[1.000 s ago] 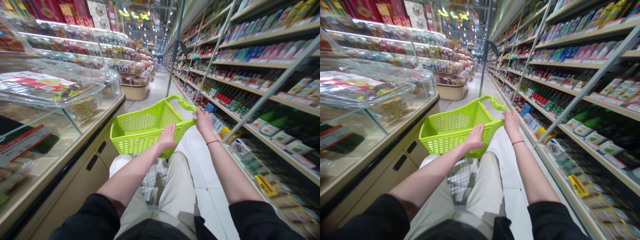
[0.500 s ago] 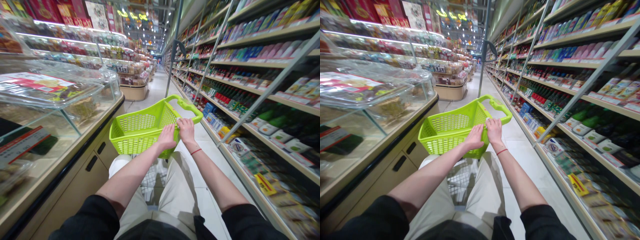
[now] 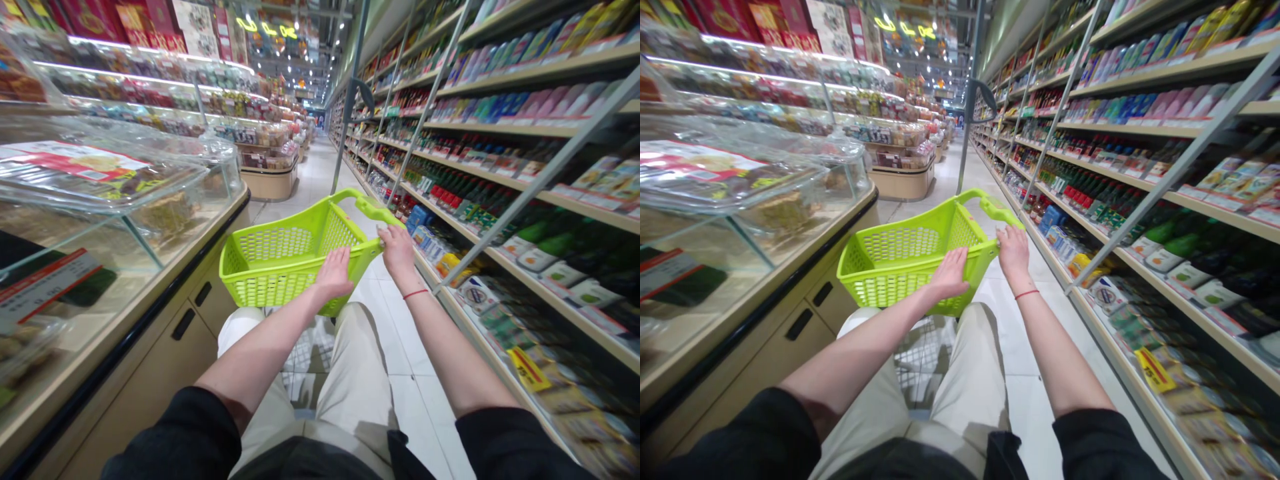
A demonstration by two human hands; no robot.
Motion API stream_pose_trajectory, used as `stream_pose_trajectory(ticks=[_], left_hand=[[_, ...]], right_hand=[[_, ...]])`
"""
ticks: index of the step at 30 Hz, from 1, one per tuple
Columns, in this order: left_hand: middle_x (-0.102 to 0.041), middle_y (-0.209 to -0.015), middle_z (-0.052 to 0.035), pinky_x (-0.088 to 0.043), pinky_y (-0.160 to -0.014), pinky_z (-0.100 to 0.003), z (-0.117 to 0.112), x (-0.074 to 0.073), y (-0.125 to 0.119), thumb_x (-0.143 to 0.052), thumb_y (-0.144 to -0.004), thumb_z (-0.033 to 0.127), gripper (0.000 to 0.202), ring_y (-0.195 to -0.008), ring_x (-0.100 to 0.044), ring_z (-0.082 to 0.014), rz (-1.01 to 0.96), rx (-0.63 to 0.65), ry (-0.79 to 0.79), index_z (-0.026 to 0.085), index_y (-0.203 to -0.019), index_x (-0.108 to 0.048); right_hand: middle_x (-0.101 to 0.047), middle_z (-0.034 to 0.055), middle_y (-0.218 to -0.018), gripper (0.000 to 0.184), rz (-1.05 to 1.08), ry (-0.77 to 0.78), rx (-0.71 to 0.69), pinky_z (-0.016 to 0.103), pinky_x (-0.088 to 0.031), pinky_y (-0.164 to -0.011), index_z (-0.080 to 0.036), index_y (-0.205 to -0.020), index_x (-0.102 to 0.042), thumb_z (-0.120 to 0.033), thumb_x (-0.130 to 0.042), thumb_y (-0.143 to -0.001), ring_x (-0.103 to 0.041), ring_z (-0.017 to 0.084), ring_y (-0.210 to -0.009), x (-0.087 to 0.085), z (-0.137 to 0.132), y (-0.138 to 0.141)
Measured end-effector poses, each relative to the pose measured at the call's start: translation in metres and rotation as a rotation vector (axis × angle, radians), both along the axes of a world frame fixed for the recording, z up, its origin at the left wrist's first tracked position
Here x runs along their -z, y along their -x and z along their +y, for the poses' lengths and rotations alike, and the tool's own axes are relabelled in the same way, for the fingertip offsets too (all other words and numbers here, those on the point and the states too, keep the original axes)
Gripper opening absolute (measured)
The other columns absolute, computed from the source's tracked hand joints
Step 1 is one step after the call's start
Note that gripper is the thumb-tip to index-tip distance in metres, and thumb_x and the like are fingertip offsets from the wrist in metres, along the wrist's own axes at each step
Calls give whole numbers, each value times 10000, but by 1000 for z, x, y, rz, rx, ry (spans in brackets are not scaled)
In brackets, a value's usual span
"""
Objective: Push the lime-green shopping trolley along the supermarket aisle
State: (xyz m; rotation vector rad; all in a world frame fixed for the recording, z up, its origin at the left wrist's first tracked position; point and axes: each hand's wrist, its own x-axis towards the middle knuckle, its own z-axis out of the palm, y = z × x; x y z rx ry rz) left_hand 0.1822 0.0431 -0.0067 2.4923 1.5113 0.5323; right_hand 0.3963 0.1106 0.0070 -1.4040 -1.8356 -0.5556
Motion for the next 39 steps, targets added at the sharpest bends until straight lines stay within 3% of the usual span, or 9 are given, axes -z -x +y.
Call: stream_pose_trajectory(ticks=[5, 8, 12, 18, 23, 30, 35, 39], left_hand=[[-140, -1675, -201, -83, -1283, -416, 2, 1, -1, -573, -701, 244, 1009, -1563, -102, -281, 11, 4, -3, 24, -1569, -108], [-162, -1669, -208, -89, -1283, -427, 3, 5, -1, -575, -700, 242, 996, -1561, -119, -289, 9, 0, -21, 22, -1563, -128], [-176, -1673, -178, -107, -1279, -448, 2, 7, -1, -560, -695, 233, 1001, -1558, -132, -289, -13, -3, -44, 74, -1575, -111], [-142, -1678, -189, -90, -1281, -429, 0, 2, 1, -545, -683, 238, 1017, -1564, -98, -278, 1, 8, -2, 42, -1574, -95], [-124, -1683, -176, -90, -1278, -448, 1, 4, 1, -545, -675, 243, 1036, -1565, -85, -280, -2, 5, -5, 71, -1581, -72], [-161, -1672, -197, -94, -1281, -443, 3, 9, -1, -572, -702, 251, 998, -1561, -115, -291, 18, 2, -46, 41, -1569, -124], [-165, -1670, -202, -89, -1282, -425, 1, 8, -2, -569, -710, 234, 989, -1561, -118, -290, 15, -14, -49, 27, -1567, -122], [-181, -1675, -166, -97, -1280, -427, 1, 6, -1, -564, -691, 239, 1015, -1559, -137, -276, -20, -3, -32, 87, -1580, -97]], right_hand=[[-655, 150, -1327, 365, -84, 49, -86, 554, -343, -1153, -199, -1193, -712, -113, -463, -941, -507, 292, -1321, 22, -21, 55], [-645, 139, -1354, 398, -164, 85, -138, 526, -340, -1166, -201, -1249, -685, -97, -469, -932, -508, 276, -1328, 27, -29, 67], [-647, 124, -1350, 443, -221, 72, -170, 474, -373, -1153, -199, -1262, -682, -54, -478, -896, -534, 259, -1300, 16, -26, 41], [-675, 147, -1262, 407, -23, -9, -72, 506, -421, -1090, -176, -1133, -738, -68, -433, -887, -551, 279, -1243, -3, -3, -8], [-667, 156, -1264, 388, 64, -65, -2, 536, -374, -1116, -178, -1130, -735, -102, -432, -899, -517, 295, -1263, 5, -2, 12], [-646, 149, -1311, 387, -145, 51, -72, 507, -316, -1161, -177, -1231, -683, -106, -449, -930, -496, 288, -1294, 24, -32, 70], [-646, 135, -1321, 413, -258, 89, -174, 471, -331, -1156, -197, -1262, -671, -95, -472, -914, -529, 270, -1243, 12, -31, 47], [-690, 133, -1202, 387, -215, 79, -103, 478, -359, -1114, -179, -1165, -720, -76, -476, -883, -571, 277, -1140, -10, -14, 10]])
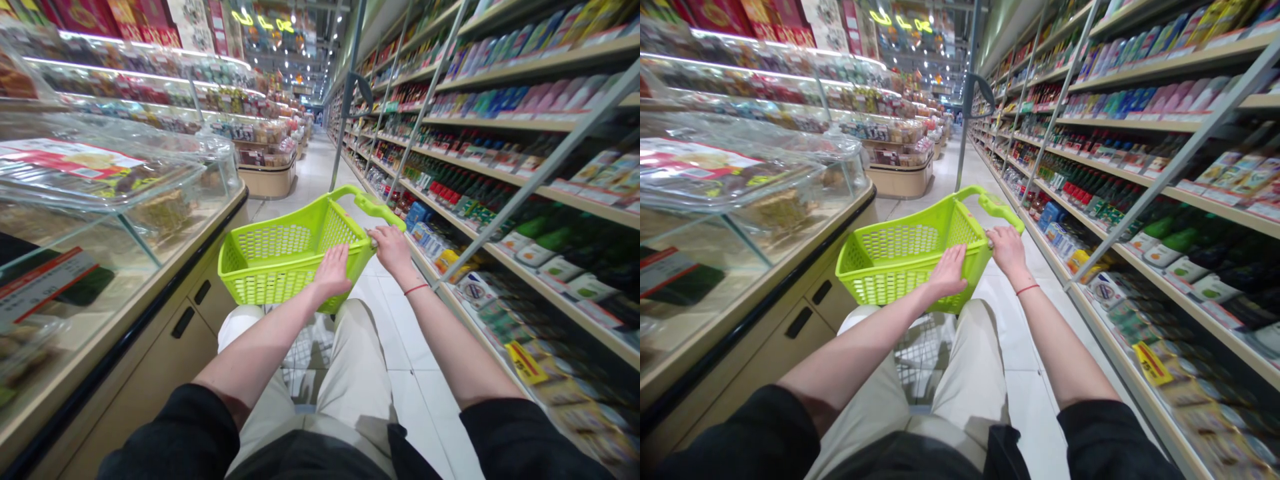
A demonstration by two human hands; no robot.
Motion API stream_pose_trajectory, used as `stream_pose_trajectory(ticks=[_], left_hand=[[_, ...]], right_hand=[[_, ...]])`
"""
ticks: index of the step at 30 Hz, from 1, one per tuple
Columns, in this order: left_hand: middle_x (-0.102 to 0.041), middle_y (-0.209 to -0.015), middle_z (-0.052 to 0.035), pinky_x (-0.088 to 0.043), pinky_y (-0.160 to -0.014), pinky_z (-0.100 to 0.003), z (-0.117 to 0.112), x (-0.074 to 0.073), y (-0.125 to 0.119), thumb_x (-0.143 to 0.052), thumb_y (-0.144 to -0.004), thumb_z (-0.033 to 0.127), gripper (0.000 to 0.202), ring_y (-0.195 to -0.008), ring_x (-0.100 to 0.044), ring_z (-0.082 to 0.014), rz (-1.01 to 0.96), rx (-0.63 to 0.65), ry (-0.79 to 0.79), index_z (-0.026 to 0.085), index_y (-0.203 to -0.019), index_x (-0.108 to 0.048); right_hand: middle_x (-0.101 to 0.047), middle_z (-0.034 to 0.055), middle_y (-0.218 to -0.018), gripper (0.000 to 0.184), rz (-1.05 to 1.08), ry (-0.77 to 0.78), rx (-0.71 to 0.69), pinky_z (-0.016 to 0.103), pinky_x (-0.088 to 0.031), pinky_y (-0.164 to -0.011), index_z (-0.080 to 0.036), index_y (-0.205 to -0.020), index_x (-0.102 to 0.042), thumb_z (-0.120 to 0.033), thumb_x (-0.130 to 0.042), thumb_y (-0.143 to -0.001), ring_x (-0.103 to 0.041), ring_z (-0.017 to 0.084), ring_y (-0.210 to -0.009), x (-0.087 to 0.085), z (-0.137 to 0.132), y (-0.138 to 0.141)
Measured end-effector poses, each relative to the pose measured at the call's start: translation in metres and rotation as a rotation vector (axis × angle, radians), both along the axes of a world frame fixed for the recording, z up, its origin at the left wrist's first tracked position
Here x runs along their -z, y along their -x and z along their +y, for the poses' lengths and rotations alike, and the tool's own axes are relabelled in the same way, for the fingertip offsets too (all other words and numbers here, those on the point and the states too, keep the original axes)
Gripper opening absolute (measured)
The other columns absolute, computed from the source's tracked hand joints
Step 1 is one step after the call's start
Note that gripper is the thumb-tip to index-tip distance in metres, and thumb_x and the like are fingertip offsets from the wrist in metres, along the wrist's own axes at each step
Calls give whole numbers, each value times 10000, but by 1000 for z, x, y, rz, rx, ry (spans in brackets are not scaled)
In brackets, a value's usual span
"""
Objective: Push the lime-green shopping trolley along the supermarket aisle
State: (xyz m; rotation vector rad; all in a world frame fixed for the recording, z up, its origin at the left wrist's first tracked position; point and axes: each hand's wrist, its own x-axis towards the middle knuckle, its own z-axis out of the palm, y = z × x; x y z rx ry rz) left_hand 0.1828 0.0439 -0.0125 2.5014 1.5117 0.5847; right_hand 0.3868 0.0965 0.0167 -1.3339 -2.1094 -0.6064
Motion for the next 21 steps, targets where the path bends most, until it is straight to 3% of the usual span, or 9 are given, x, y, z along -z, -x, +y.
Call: stream_pose_trajectory(ticks=[3, 8, 13, 21], left_hand=[[-165, -1680, -162, -64, -1283, -414, 0, 0, 2, -558, -690, 243, 1026, -1564, -113, -264, 8, -2, 17, 84, -1585, -81], [-100, -1688, -164, -25, -1274, -467, -2, 4, 5, -534, -694, 250, 1033, -1569, -57, -275, 26, -1, -3, 69, -1587, -47], [-76, -1680, -201, -24, -1268, -481, 0, 10, 6, -546, -727, 300, 1020, -1568, -45, -293, 46, 4, -37, 21, -1578, -57], [-91, -1678, -206, -51, -1262, -509, 7, 20, 8, -565, -758, 371, 1037, -1566, -57, -313, 25, 43, -107, 70, -1589, -23]], right_hand=[[-699, 133, -1081, 361, -4, 24, 38, 433, -420, -1010, -153, -1103, -743, -91, -467, -879, -582, 280, -1045, -11, 9, -13], [-659, 128, -959, 352, -44, 64, 50, 365, -433, -841, -140, -1068, -739, -97, -454, -866, -566, 266, -932, -16, 9, -9], [-640, 121, -943, 341, -41, 67, 77, 362, -398, -816, -154, -1057, -733, -102, -459, -862, -548, 257, -891, -18, 4, -5], [-623, 114, -910, 318, -47, 57, 67, 367, -386, -811, -160, -1028, -732, -97, -487, -836, -538, 260, -883, -17, 2, -9]])
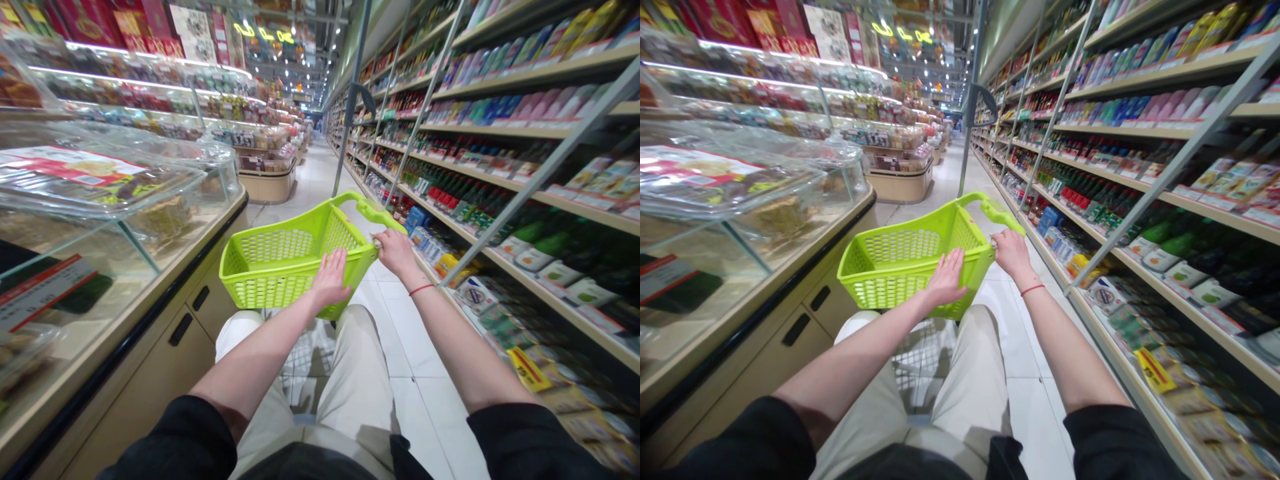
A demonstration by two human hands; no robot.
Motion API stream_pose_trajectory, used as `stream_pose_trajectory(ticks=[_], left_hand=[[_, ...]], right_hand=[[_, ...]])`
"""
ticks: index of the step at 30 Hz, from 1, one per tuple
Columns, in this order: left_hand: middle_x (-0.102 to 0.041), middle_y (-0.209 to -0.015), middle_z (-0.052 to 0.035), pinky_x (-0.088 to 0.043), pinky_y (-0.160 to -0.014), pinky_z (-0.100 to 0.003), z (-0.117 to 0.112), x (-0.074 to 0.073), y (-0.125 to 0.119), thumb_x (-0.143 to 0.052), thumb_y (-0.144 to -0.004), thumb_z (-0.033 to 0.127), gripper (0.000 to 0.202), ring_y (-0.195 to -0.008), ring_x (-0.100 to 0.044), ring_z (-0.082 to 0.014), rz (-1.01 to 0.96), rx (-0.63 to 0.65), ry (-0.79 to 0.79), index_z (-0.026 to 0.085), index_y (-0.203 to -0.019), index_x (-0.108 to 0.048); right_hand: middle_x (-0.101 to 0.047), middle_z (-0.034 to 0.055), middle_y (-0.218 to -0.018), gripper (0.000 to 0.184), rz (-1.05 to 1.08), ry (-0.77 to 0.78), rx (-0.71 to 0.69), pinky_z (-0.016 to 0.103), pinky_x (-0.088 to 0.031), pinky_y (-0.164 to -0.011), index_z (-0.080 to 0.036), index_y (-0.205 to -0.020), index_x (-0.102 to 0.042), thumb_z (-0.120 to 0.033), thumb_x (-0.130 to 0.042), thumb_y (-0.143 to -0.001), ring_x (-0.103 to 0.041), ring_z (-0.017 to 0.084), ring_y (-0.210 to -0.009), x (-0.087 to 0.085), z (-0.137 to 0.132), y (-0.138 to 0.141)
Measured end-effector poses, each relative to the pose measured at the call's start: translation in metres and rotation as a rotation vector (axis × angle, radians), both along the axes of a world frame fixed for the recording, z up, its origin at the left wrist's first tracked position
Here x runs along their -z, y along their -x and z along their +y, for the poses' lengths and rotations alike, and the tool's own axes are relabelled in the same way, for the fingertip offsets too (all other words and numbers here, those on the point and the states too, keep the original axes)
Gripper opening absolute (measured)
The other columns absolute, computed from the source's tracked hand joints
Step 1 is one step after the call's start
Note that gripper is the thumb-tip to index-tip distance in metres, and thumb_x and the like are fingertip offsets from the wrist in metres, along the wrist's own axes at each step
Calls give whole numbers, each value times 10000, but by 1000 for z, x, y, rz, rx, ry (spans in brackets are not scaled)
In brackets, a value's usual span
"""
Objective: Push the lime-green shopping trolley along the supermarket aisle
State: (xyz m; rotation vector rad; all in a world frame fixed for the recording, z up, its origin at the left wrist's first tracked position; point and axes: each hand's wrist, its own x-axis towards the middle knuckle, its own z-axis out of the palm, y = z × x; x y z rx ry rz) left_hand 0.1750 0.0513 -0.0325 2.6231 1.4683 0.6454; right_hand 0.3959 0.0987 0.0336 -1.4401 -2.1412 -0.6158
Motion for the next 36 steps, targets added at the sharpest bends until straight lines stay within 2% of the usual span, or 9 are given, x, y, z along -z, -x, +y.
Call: stream_pose_trajectory(ticks=[4, 9, 16, 22, 27, 31, 36], left_hand=[[-110, -1674, -210, -67, -1261, -524, -1, 1, 3, -563, -776, 403, 1014, -1564, -76, -319, -6, 7, -35, 76, -1586, -48], [-127, -1670, -217, -69, -1265, -516, -1, 0, 12, -569, -805, 436, 992, -1563, -85, -319, 25, 1, -54, 51, -1581, -88], [-164, -1666, -210, -108, -1270, -498, 1, 6, 42, -612, -825, 443, 981, -1560, -123, -312, 32, -5, -132, 56, -1581, -121], [-267, -1642, -194, -170, -1264, -513, 1, 13, 77, -584, -868, 432, 885, -1548, -192, -304, -65, 25, -207, 102, -1578, -170], [-305, -1622, -211, -161, -1272, -514, 5, 15, 101, -552, -904, 471, 837, -1543, -210, -310, -96, 35, -216, 77, -1560, -215], [-317, -1622, -192, -184, -1268, -514, 8, 15, 115, -486, -942, 526, 788, -1542, -217, -295, -103, 25, -210, 110, -1560, -232], [-363, -1602, -183, -197, -1267, -495, 11, 14, 128, -449, -954, 557, 760, -1538, -235, -286, -114, -11, -200, 103, -1539, -283]], right_hand=[[-618, 108, -895, 316, -3, -28, -17, 369, -390, -810, -168, -1019, -734, -96, -492, -828, -533, 256, -874, 2, -5, 0], [-621, 121, -928, 334, -33, 15, 5, 387, -382, -836, -162, -1079, -724, -104, -502, -837, -528, 270, -902, -1, -16, 9], [-651, 141, -998, 362, -70, -8, -5, 392, -376, -866, -157, -1167, -693, -113, -521, -852, -536, 283, -950, -2, -44, 35], [-692, 117, -1080, 412, -10, 20, -200, 383, -428, -855, -182, -1191, -681, -83, -524, -823, -588, 273, -980, -7, -65, 50], [-710, 71, -1134, 420, 200, 21, -401, 348, -512, -900, -219, -1143, -680, -54, -477, -816, -641, 225, -1052, -15, -76, 51], [-724, 63, -1119, 407, 310, -24, -408, 358, -535, -934, -236, -1072, -699, -53, -461, -798, -666, 220, -1060, -22, -70, 38], [-762, 57, -1049, 357, 373, 23, -361, 431, -519, -989, -235, -965, -726, -100, -448, -787, -679, 247, -1072, -25, -40, 14]])
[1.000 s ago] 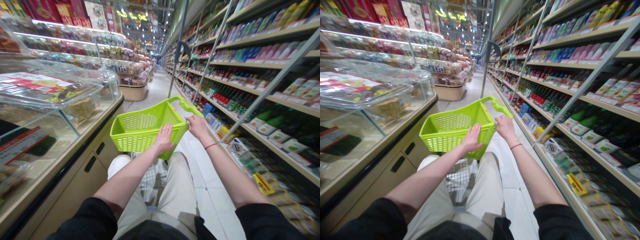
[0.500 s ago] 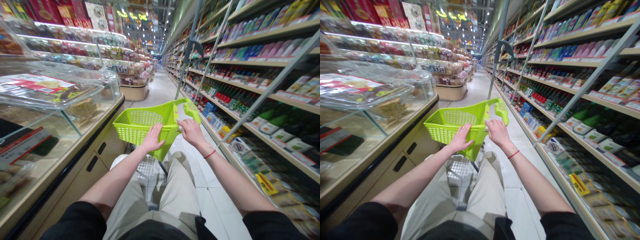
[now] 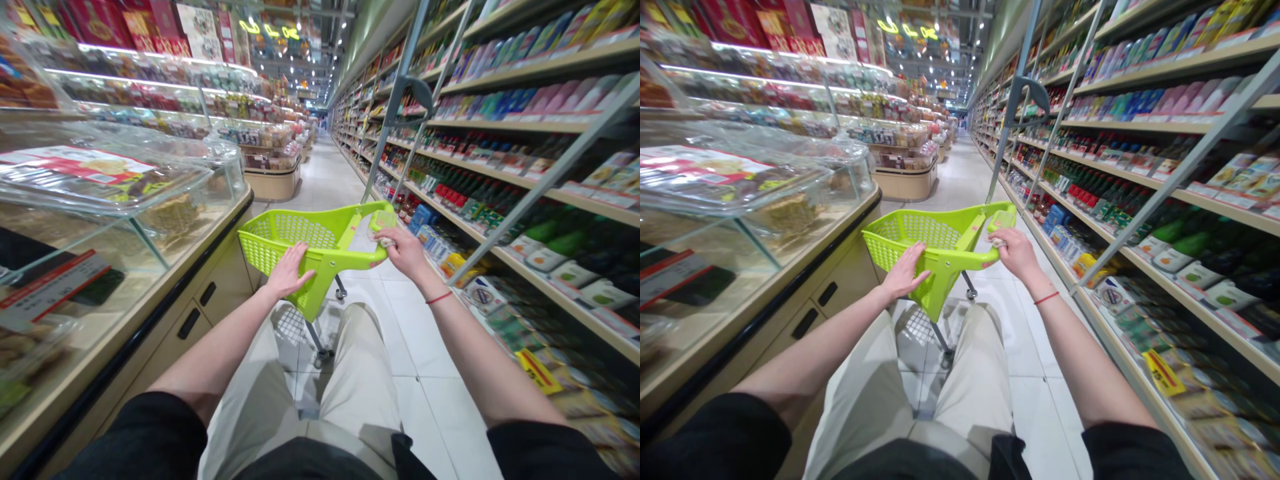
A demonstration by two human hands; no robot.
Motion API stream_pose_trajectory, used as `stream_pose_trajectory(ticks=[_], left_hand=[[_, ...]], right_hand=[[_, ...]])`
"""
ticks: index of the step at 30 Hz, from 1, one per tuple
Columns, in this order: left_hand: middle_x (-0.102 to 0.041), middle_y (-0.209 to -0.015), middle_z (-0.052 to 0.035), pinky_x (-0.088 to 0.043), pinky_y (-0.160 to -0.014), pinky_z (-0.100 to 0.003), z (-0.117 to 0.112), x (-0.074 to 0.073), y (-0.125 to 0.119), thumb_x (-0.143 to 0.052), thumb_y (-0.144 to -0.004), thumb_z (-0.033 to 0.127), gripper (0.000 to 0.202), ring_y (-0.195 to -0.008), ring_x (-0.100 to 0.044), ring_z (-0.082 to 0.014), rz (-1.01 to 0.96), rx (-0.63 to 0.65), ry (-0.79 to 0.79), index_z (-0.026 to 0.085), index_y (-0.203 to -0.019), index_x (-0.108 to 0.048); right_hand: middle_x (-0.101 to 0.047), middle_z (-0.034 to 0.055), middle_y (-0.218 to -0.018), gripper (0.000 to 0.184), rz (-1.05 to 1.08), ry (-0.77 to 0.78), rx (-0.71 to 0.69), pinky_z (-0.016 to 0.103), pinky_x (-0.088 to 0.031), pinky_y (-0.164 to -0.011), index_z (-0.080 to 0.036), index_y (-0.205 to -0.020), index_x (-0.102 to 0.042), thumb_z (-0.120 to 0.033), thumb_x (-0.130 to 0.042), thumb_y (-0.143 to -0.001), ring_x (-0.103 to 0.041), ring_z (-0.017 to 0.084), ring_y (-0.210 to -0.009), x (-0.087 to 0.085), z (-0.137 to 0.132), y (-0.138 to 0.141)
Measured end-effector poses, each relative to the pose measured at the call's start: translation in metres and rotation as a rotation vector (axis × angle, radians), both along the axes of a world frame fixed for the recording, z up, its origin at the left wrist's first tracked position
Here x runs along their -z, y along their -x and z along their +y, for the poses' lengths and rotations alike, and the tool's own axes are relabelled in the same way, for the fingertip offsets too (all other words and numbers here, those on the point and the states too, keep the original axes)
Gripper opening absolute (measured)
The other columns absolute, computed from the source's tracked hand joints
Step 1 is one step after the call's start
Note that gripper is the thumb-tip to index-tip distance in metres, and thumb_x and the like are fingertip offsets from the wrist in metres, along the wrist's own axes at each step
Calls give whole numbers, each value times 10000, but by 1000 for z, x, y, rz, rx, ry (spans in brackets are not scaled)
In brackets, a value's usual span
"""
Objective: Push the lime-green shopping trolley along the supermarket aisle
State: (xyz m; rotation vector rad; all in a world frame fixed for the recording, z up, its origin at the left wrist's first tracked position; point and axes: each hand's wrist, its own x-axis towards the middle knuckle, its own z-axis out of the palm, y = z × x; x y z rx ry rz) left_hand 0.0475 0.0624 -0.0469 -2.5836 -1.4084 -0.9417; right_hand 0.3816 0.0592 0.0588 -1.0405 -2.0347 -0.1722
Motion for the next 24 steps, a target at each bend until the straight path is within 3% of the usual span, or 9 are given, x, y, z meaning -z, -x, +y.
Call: stream_pose_trajectory(ticks=[4, 7, 11, 15, 19, 24], left_hand=[[-400, -1583, -174, -218, -1258, -506, -2, -4, 4, -446, -960, 545, 715, -1532, -253, -283, -15, 2, 21, 130, -1527, -316], [-342, -1609, -197, -194, -1255, -536, -12, -9, -7, -488, -940, 580, 786, -1535, -237, -309, -34, -14, 39, 128, -1547, -276], [-103, -1683, -192, -182, -1229, -614, -28, -8, -40, -512, -919, 640, 914, -1557, -49, -363, -131, -76, 104, 185, -1602, -111], [9, -1676, -243, -169, -1228, -622, -34, -2, -62, -533, -890, 688, 1033, -1536, 114, -382, -186, -76, 111, 133, -1600, -29], [30, -1673, -248, -168, -1226, -632, -31, 4, -56, -607, -837, 706, 1137, -1537, 108, -390, -199, -62, 78, 157, -1597, 35], [-3, -1672, -253, -173, -1241, -591, -25, 5, -30, -691, -789, 674, 1207, -1549, 37, -382, -197, -35, 64, 155, -1595, 42]], right_hand=[[-769, 63, -997, 319, 19, 30, -66, 418, -524, -956, -222, -934, -727, -149, -439, -816, -690, 243, -1016, 3, 11, -4], [-766, 61, -952, 307, 31, 55, -140, 376, -529, -910, -211, -897, -717, -151, -431, -806, -698, 223, -937, 5, 9, 0], [-749, 66, -889, 266, 99, 27, -144, 364, -528, -860, -207, -839, -699, -187, -437, -796, -691, 225, -872, 9, 7, 7], [-722, 70, -821, 232, 169, -54, -129, 373, -523, -839, -219, -773, -662, -213, -433, -809, -669, 232, -833, 14, 3, 15], [-701, 67, -816, 221, 169, -65, -62, 374, -516, -828, -233, -772, -635, -207, -422, -820, -649, 234, -820, 18, -8, 27], [-669, 79, -852, 266, 89, -102, 9, 383, -487, -852, -219, -868, -664, -169, -408, -818, -608, 245, -843, 24, -22, 54]])
